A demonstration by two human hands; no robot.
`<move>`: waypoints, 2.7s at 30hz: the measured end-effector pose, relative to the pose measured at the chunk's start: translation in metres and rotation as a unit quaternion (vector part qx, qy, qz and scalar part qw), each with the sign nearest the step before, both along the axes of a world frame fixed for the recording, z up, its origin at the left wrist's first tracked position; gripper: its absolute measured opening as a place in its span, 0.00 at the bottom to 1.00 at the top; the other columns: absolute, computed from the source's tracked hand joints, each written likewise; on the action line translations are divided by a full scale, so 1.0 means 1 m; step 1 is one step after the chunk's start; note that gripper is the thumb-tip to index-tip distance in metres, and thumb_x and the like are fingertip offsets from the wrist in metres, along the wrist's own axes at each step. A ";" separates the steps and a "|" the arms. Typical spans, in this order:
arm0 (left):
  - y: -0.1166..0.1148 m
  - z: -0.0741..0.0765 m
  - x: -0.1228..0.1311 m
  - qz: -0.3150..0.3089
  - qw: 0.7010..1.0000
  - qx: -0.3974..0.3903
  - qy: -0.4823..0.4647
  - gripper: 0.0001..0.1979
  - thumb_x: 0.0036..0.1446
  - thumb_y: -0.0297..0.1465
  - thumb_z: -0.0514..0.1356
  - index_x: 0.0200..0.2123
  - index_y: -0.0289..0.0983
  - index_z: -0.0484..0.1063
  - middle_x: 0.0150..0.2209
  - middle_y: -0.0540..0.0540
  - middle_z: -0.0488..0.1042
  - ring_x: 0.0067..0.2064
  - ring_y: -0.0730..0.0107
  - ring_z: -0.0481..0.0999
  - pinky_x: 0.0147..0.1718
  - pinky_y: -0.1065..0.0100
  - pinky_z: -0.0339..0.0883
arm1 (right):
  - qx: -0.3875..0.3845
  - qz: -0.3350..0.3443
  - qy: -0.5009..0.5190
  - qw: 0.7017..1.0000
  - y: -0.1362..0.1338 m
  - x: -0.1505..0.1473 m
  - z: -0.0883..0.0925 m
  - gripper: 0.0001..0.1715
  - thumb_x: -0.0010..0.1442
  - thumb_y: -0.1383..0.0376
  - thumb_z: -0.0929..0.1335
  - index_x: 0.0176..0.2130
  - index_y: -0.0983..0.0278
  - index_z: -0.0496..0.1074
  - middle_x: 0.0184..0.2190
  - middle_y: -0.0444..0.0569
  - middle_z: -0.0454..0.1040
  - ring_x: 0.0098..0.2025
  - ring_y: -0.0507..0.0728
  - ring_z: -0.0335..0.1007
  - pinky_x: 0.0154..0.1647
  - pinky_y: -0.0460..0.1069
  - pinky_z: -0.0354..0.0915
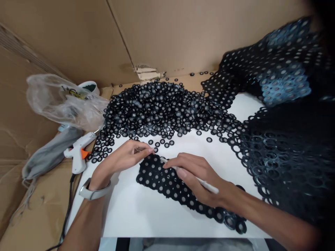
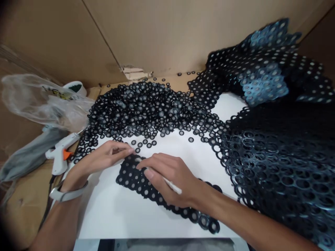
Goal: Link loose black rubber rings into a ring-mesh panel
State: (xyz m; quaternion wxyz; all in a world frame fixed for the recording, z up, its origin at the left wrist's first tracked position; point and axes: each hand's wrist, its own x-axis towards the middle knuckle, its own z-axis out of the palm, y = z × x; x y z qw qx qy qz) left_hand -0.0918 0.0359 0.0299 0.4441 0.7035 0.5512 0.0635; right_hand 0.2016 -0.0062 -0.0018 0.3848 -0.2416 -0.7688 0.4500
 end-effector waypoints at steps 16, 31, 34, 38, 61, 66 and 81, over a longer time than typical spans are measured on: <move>0.001 -0.009 0.008 0.071 0.997 -0.007 0.026 0.31 0.71 0.59 0.58 0.35 0.40 0.85 0.22 0.53 0.61 0.26 0.69 0.57 0.26 0.67 0.47 | -0.233 0.043 -0.003 0.972 0.003 -0.004 0.000 0.16 0.76 0.70 0.66 0.58 0.60 0.78 0.50 0.49 0.85 0.50 0.58 0.83 0.52 0.51 0.75; -0.001 -0.009 0.011 0.068 0.997 -0.019 0.005 0.28 0.71 0.55 0.61 0.29 0.39 0.78 0.21 0.55 0.55 0.23 0.73 0.52 0.24 0.65 0.42 | -0.369 -0.076 0.224 0.899 0.015 0.006 -0.021 0.14 0.67 0.71 0.63 0.32 0.60 0.72 0.19 0.38 0.60 0.21 0.52 0.56 0.22 0.48 0.52; -0.002 -0.008 0.011 0.066 0.998 -0.015 -0.004 0.29 0.71 0.54 0.62 0.26 0.40 0.71 0.23 0.54 0.55 0.25 0.72 0.52 0.25 0.64 0.42 | -0.341 -0.047 0.183 0.921 0.018 0.011 -0.021 0.14 0.62 0.72 0.62 0.28 0.61 0.70 0.19 0.38 0.55 0.21 0.51 0.51 0.22 0.50 0.47; -0.002 -0.007 0.012 0.060 0.998 -0.008 -0.007 0.30 0.71 0.54 0.63 0.24 0.40 0.65 0.24 0.53 0.56 0.26 0.71 0.53 0.26 0.63 0.43 | -0.308 -0.047 0.124 0.942 0.019 0.014 -0.018 0.14 0.62 0.72 0.63 0.27 0.61 0.69 0.20 0.38 0.57 0.22 0.52 0.52 0.24 0.50 0.48; -0.012 -0.004 0.038 0.007 0.997 0.071 -0.016 0.17 0.69 0.49 0.68 0.36 0.44 0.88 0.32 0.51 0.84 0.32 0.70 0.78 0.28 0.70 0.65 | -0.313 -0.060 0.149 0.936 0.017 0.012 -0.016 0.13 0.65 0.72 0.64 0.30 0.60 0.70 0.20 0.39 0.60 0.21 0.52 0.51 0.23 0.50 0.48; -0.009 -0.010 0.038 -0.042 0.995 0.078 -0.043 0.14 0.64 0.47 0.73 0.39 0.44 0.87 0.38 0.49 0.88 0.39 0.66 0.84 0.41 0.70 0.74 | -0.277 -0.107 0.108 0.949 0.011 0.013 -0.005 0.15 0.63 0.72 0.62 0.29 0.60 0.73 0.21 0.41 0.65 0.21 0.53 0.54 0.25 0.50 0.51; -0.006 -0.008 0.029 0.004 1.000 -0.013 -0.014 0.15 0.62 0.49 0.72 0.40 0.44 0.88 0.37 0.49 0.88 0.36 0.64 0.84 0.32 0.71 0.70 | -0.323 -0.101 0.030 0.941 -0.012 0.005 -0.005 0.18 0.63 0.74 0.61 0.25 0.60 0.67 0.20 0.40 0.62 0.23 0.52 0.55 0.25 0.50 0.50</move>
